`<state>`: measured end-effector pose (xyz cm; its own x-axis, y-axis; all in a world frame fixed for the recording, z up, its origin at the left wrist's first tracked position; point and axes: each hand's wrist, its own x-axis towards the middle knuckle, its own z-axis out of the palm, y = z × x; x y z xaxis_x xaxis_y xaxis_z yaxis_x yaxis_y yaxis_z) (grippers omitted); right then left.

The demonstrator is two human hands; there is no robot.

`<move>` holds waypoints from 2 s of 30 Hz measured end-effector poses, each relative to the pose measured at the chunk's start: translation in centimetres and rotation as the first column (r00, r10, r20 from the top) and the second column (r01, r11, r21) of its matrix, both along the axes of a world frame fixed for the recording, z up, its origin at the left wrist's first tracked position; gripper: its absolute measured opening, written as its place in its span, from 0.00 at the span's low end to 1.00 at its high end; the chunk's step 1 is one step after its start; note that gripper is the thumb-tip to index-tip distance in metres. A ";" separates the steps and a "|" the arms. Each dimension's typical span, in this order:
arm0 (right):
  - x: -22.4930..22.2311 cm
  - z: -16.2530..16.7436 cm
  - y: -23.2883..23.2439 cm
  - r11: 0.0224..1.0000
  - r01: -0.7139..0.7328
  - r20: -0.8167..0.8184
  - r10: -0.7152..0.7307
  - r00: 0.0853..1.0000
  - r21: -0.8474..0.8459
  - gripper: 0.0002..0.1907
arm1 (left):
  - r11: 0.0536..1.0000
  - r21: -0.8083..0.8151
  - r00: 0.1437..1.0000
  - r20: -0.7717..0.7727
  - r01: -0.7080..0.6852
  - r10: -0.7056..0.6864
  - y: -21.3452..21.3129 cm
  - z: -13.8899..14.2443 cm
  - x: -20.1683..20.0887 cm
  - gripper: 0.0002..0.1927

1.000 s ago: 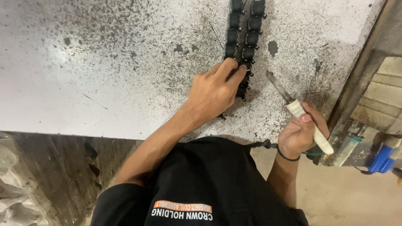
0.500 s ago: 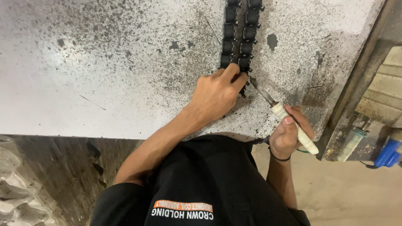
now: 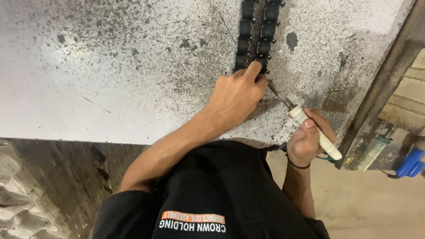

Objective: The person uses a soldering iron to solder wires on rows of black plastic coil components on a workbench, then arranges the finished round rotor-like parts into a grid and continues soldering each part individually, with smoke visible as the iron touches the parts.

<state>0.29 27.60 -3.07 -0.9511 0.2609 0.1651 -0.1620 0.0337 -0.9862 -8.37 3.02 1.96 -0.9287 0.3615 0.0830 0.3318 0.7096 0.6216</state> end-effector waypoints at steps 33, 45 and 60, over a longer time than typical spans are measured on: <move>0.2 -0.3 -0.1 0.999 0.041 -0.037 -0.042 0.998 -0.019 0.08 | 0.984 0.157 0.995 -0.025 -0.088 0.093 -0.5 -1.9 0.3 0.12; -1.3 1.3 0.5 0.969 -0.112 -0.157 0.148 0.976 0.218 0.13 | 0.993 0.104 0.996 -0.064 -0.058 0.065 -0.2 -1.8 -0.3 0.08; 0.8 -0.8 0.6 0.995 0.008 -0.105 0.002 0.994 0.098 0.11 | 0.986 0.124 0.988 -0.091 -0.110 0.121 -1.5 -0.2 3.0 0.16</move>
<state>1.08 28.22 -3.85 -0.9264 0.2411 0.2893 -0.2645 0.1302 -0.9555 -5.39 1.54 1.72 -0.9488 0.2344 0.2117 0.3154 0.6701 0.6720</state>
